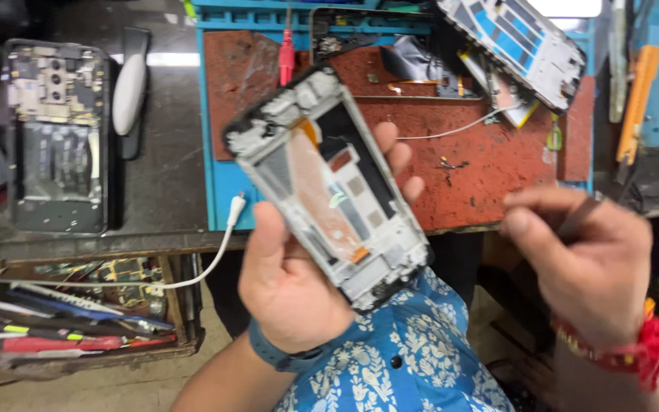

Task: The person applies glue from a tube to the frame of a mobile phone, then positions a screen and uses tweezers, a screwdriver, and a plastic tool to manage internal components and screws.

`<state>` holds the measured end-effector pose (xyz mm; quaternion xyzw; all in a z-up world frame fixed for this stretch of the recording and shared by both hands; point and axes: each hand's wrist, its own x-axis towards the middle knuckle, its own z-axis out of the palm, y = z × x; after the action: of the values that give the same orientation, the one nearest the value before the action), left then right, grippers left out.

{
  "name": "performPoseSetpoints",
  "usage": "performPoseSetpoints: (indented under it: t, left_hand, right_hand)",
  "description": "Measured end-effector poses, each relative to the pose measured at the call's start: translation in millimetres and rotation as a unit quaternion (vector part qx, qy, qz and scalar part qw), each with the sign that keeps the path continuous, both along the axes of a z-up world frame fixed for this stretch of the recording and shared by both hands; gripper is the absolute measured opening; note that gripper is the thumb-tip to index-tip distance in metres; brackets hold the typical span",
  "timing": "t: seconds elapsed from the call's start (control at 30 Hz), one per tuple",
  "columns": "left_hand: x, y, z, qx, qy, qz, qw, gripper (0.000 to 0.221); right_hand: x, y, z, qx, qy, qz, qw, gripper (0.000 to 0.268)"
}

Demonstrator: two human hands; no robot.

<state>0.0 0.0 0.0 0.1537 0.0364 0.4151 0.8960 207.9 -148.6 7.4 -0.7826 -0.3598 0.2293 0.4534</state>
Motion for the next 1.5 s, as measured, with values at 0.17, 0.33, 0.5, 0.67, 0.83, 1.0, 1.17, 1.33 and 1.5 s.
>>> performPoseSetpoints:
  t: [0.17, 0.33, 0.5, 0.67, 0.83, 1.0, 1.17, 1.33, 1.5]
  left_hand:
    - [4, -8, 2, -0.008, -0.046, -0.035, 0.998, 0.081]
    - [8, -12, 8, -0.012, -0.045, -0.064, 0.997, 0.08]
    - [12, -13, 7, -0.029, -0.048, -0.062, 0.996, 0.075]
    - [16, -10, -2, -0.062, -0.048, -0.07, 0.994, 0.066]
    - [20, -10, -1, -0.068, -0.043, -0.057, 0.995, 0.064]
    - [22, -10, 0, -0.07, -0.061, -0.063, 0.994, 0.066]
    - [21, -8, 4, -0.054, -0.017, -0.064, 0.996, 0.073]
    - [22, -8, 6, -0.079, -0.018, -0.069, 0.994, 0.073]
    - [22, -7, 5, -0.083, -0.028, -0.061, 0.994, 0.069]
  right_hand:
    - [-24, -14, -14, -0.018, 0.193, 0.034, 0.98, 0.029]
    - [-29, -19, -26, -0.007, 0.305, 0.071, 0.95, 0.034]
    - [-20, -27, -34, 0.06, 0.44, 0.039, 0.895, 0.033]
    - [-14, -37, -39, 0.16, 0.521, 0.071, 0.835, 0.03]
    - [-14, -36, -38, 0.177, 0.538, 0.066, 0.821, 0.03]
    - [-20, -31, -31, 0.126, 0.507, 0.086, 0.848, 0.034]
    - [-23, -28, -28, 0.111, 0.493, 0.092, 0.858, 0.029]
    - [-24, -26, -24, 0.1, 0.497, 0.108, 0.855, 0.028]
    - [-24, -25, -22, 0.091, 0.496, 0.112, 0.856, 0.029]
